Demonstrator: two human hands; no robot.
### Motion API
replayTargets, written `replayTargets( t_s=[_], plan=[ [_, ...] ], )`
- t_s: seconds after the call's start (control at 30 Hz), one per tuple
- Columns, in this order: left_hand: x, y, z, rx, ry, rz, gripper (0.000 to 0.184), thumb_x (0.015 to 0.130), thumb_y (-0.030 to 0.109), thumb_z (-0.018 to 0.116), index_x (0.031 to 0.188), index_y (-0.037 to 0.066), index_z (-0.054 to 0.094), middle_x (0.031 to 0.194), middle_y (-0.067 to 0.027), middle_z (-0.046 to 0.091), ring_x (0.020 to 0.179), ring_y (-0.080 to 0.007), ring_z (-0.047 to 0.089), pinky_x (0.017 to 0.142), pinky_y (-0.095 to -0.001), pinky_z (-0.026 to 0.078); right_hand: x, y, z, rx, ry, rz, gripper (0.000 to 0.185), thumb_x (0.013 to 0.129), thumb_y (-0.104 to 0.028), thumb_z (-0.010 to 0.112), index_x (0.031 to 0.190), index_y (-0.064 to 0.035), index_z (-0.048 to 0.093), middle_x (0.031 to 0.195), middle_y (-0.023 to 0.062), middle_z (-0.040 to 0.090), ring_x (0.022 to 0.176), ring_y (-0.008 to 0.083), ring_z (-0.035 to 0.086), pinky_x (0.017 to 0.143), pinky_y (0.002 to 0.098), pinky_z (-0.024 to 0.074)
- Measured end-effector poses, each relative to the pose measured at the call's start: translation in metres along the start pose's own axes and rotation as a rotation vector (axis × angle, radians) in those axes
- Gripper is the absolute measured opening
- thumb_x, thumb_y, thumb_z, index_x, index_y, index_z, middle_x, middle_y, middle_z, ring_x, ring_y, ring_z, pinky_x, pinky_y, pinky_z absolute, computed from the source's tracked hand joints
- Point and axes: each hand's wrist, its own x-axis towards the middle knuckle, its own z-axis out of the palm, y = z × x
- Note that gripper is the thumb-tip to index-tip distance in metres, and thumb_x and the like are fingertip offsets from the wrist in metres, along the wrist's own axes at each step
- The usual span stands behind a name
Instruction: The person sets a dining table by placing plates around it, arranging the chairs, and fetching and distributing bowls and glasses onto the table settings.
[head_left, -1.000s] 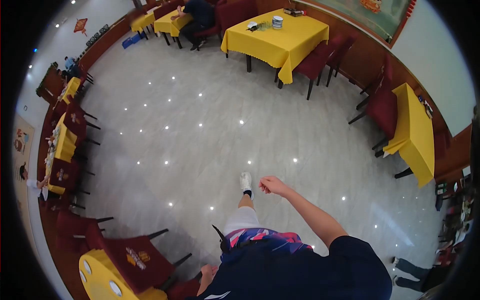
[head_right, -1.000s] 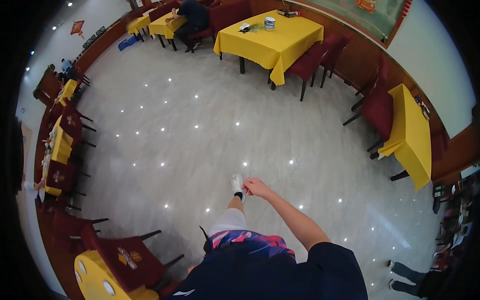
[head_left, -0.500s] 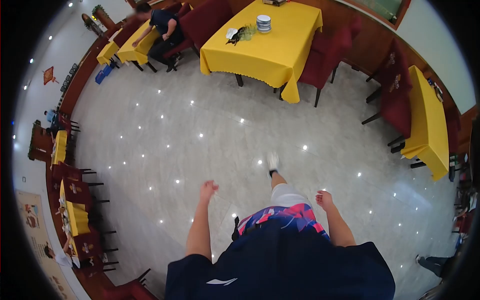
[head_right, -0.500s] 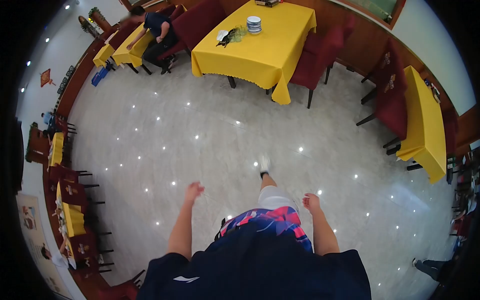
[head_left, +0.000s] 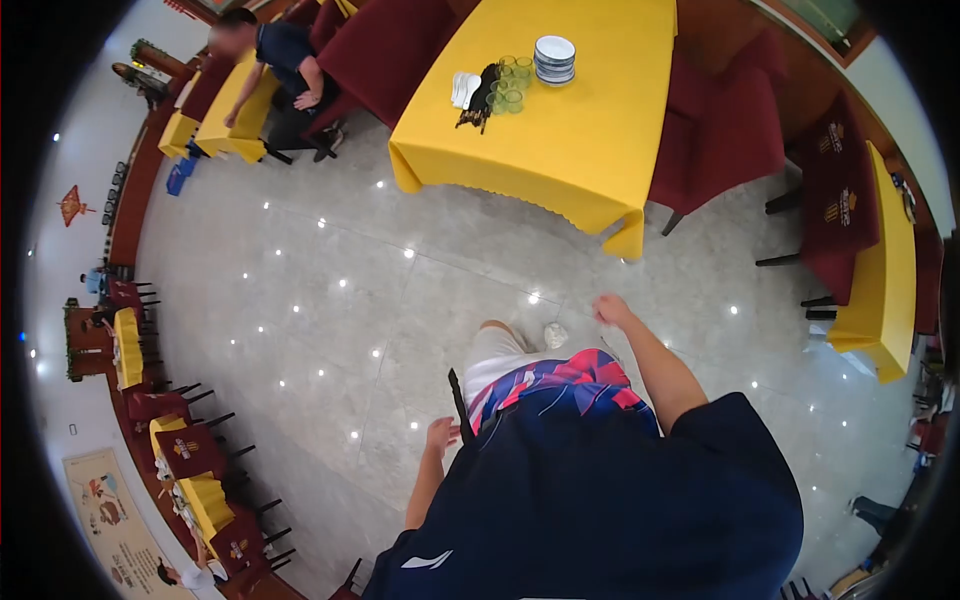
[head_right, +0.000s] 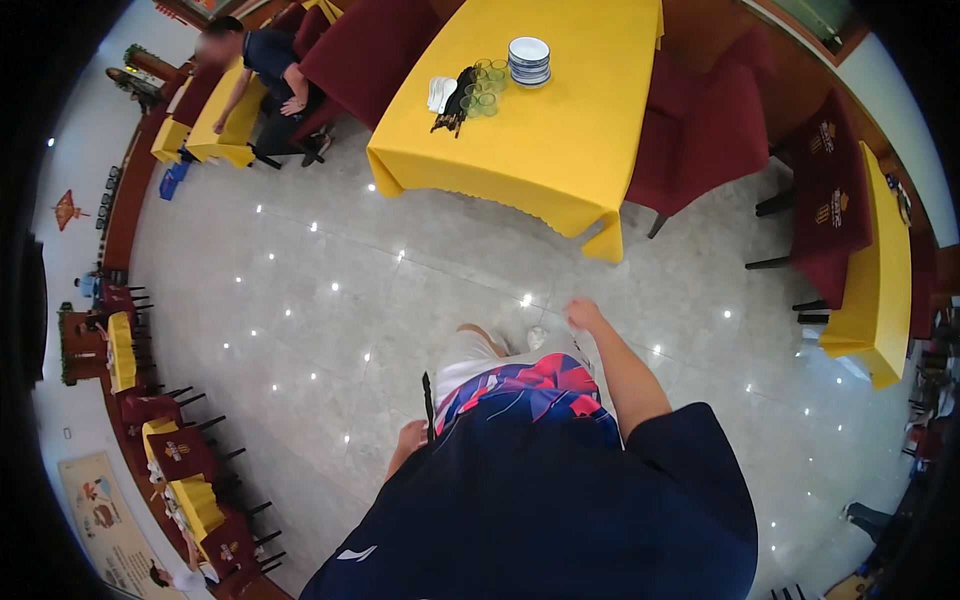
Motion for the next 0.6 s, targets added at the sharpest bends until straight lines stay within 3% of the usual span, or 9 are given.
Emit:
replayTargets(
  t_s=[0.03,0.1,0.2,0.23,0.33,0.37,0.43,0.5,0.6],
  plan=[
    [0.037,-0.015,-0.013,0.004,-0.010,-0.016,0.039,0.094,0.032,0.050,0.124,0.009,0.059,0.105,-0.0144,0.070,0.092,-0.0247,0.068,0.079,-0.0398,0.053,0.004,-0.067,-0.014,-0.090,0.040,-0.123,0.025,0.084,-0.029,0.057,0.072,-0.0086,0.064,0.060,0.0060,0.063,0.052,0.0172,0.060,0.051,0.0334,0.0466],
    [0.086,-0.049,-0.034,0.345,-0.024,0.322,0.038,0.094,0.028,0.050,0.124,0.006,0.057,0.101,-0.0163,0.069,0.087,-0.0258,0.068,0.075,-0.0396,0.054,0.059,-0.149,-0.029,-0.141,0.087,-0.187,0.028,0.088,-0.030,0.054,0.073,-0.0084,0.065,0.059,0.0056,0.063,0.053,0.0158,0.060,0.051,0.0327,0.0472],
    [0.104,0.028,-0.049,0.849,-0.081,0.866,0.037,0.093,0.021,0.052,0.125,0.002,0.055,0.095,-0.0192,0.069,0.078,-0.0273,0.069,0.070,-0.0393,0.057,0.119,-0.238,-0.045,0.108,0.136,-0.168,0.027,0.090,-0.030,0.054,0.081,-0.0074,0.065,0.063,0.0063,0.062,0.055,0.0151,0.060,0.051,0.0312,0.0479],
    [0.134,0.026,-0.079,0.871,-0.105,0.860,0.037,0.093,0.021,0.052,0.125,0.002,0.055,0.095,-0.0192,0.069,0.078,-0.0273,0.069,0.070,-0.0393,0.057,0.132,-0.257,-0.042,0.261,0.114,-0.124,0.026,0.091,-0.030,0.053,0.087,-0.0068,0.065,0.068,0.0066,0.062,0.057,0.0152,0.060,0.052,0.0305,0.0485],
    [0.164,0.191,-0.080,-0.691,0.188,-0.223,0.037,0.095,0.021,0.046,0.126,0.001,0.052,0.095,-0.0229,0.068,0.068,-0.0266,0.067,0.056,-0.0336,0.056,0.144,-0.305,-0.038,0.435,0.094,0.049,0.027,0.093,-0.031,0.053,0.098,-0.0061,0.062,0.078,0.0071,0.062,0.062,0.0158,0.061,0.054,0.0297,0.0500],
    [0.210,0.225,-0.097,-0.714,0.017,-0.135,0.037,0.096,0.022,0.043,0.126,0.001,0.052,0.096,-0.0228,0.068,0.069,-0.0265,0.067,0.056,-0.0332,0.055,0.144,-0.320,-0.039,0.455,0.080,0.155,0.029,0.094,-0.033,0.053,0.103,-0.0059,0.061,0.083,0.0072,0.063,0.065,0.0163,0.062,0.055,0.0296,0.0508],
    [0.224,0.356,-0.082,-0.650,-0.022,0.120,0.037,0.096,0.022,0.041,0.124,0.001,0.054,0.098,-0.0227,0.068,0.078,-0.0273,0.068,0.065,-0.0341,0.057,0.153,-0.340,-0.041,0.542,0.136,0.169,0.030,0.095,-0.033,0.053,0.104,-0.0060,0.061,0.084,0.0074,0.063,0.067,0.0165,0.063,0.058,0.0303,0.0515],
    [0.259,0.471,-0.065,-0.490,-0.185,0.270,0.034,0.093,0.024,0.051,0.120,0.003,0.056,0.103,-0.0188,0.066,0.090,-0.0271,0.067,0.074,-0.0394,0.057,0.152,-0.343,-0.044,0.639,0.167,0.210,0.030,0.095,-0.033,0.053,0.105,-0.0060,0.061,0.086,0.0076,0.064,0.069,0.0168,0.063,0.060,0.0309,0.0521],
    [0.208,0.681,0.020,-0.321,-0.230,0.403,0.032,0.092,0.029,0.060,0.112,0.005,0.058,0.095,-0.0112,0.064,0.084,-0.0210,0.064,0.070,-0.0305,0.053,0.166,-0.354,-0.074,0.974,0.115,0.164,0.034,0.095,-0.037,0.054,0.109,-0.0068,0.060,0.092,0.0087,0.065,0.076,0.0190,0.064,0.068,0.0326,0.0526]
  ],
)
